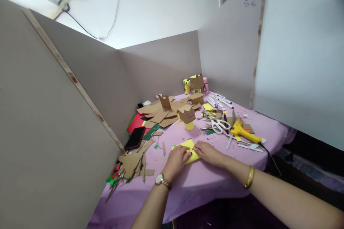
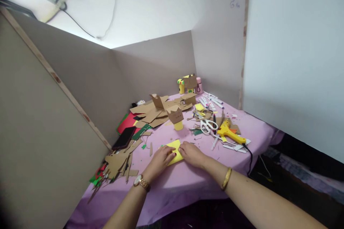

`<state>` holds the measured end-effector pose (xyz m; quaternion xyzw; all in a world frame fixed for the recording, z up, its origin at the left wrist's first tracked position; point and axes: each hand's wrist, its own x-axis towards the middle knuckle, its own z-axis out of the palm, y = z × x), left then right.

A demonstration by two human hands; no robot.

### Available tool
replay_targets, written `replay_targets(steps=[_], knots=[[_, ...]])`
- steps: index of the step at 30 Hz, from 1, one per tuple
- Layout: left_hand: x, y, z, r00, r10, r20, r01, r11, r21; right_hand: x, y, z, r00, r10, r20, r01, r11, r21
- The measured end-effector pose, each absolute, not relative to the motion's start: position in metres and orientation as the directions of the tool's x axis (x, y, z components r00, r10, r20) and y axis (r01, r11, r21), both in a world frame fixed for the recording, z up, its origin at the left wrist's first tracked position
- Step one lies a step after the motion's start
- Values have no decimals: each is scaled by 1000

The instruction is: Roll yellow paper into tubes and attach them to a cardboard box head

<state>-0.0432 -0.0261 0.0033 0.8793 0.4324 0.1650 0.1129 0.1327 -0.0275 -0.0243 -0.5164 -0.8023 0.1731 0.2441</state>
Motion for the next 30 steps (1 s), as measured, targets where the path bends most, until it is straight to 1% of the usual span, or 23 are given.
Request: replay_targets(steps=[3,9,15,18,23,30], knots=[[-38,-34,3,560,794,235,732,-607,308,131,-23,-28,-331,919,213,754,394,-526],[-39,-40,-1,603,758,250,699,-653,292,129,-24,-32,-300,918,258,747,395,-535],[-43,-23,-2,611,754,242,682,-656,321,138,-37,-26,-340,882,327,708,469,-528],[-42,-20,-7,563,782,269,706,-624,336,140,-32,-25,-363,876,317,719,480,-503],[-43,-26,-12,509,798,322,742,-596,306,137,-17,-27,-360,896,260,755,444,-482],[-44,-13,-13,465,827,317,762,-556,334,127,-7,-25,-247,945,216,824,322,-466]])
